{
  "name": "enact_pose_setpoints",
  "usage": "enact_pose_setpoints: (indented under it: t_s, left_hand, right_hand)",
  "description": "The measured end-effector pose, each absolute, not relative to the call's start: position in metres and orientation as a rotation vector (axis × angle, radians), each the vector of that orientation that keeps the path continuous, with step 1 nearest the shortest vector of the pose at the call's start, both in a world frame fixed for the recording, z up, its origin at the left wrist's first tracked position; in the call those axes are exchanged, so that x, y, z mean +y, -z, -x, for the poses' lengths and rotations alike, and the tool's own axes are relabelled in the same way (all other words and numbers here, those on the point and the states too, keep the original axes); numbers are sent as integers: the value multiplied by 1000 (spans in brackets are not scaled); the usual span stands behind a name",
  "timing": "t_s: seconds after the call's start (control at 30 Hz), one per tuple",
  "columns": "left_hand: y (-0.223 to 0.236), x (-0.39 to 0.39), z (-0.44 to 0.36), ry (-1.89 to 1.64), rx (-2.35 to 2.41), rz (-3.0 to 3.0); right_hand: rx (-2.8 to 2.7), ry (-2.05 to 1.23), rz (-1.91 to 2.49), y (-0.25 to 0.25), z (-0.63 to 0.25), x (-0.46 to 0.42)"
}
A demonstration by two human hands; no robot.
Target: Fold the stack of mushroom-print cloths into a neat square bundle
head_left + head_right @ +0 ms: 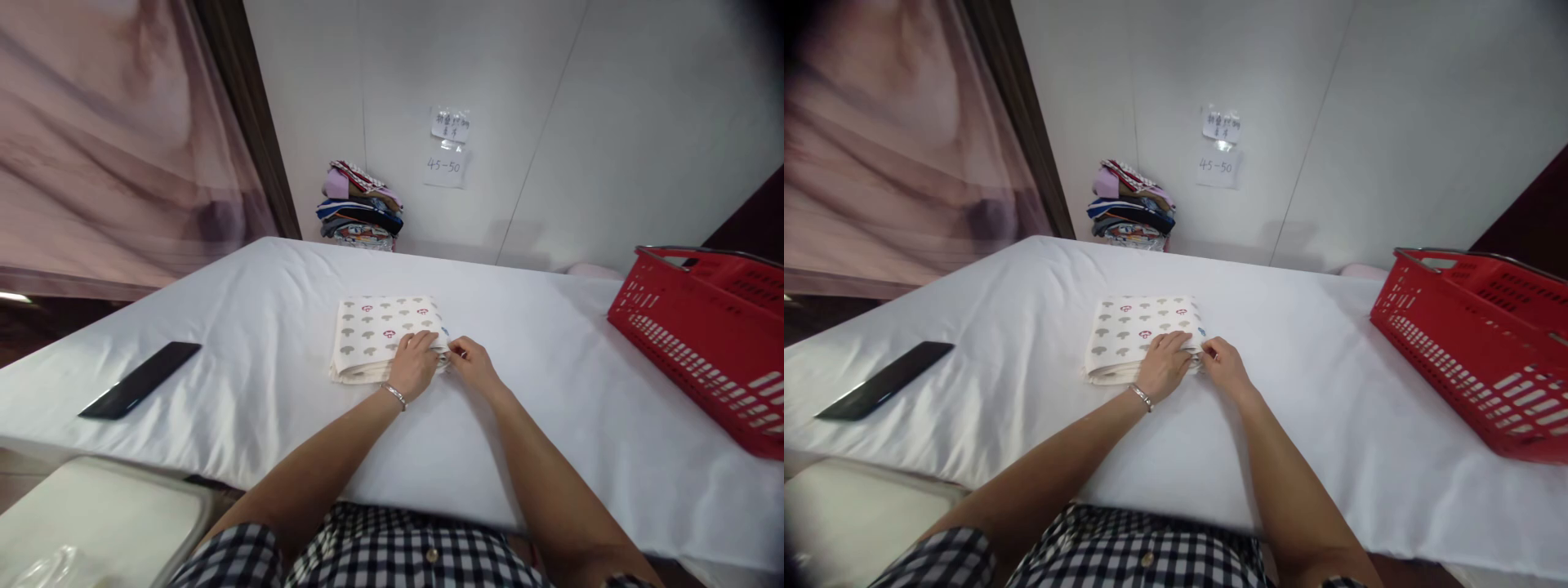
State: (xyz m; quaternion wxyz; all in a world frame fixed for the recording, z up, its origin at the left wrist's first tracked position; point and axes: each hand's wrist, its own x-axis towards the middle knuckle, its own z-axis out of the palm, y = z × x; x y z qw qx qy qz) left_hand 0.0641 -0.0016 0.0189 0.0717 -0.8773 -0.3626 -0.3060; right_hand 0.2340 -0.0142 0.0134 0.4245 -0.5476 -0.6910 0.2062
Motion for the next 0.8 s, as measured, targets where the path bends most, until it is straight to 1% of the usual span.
enact_pose_setpoints:
  t_s: [0.3, 0.57, 0.8]
  left_hand:
    - [-25, 0, -64, 1056, -1044, 2652]
    - [-25, 1, -65, 1012, -1053, 2713]
    - [-18, -3, -34, 886, -1210, 2641]
  right_hand:
    - [-1831, -487, 1406, -24, -231, -19]
    - [-1834, -406, 1456, -22, -230, -19]
    - [-1785, -372, 1466, -19, -228, -19]
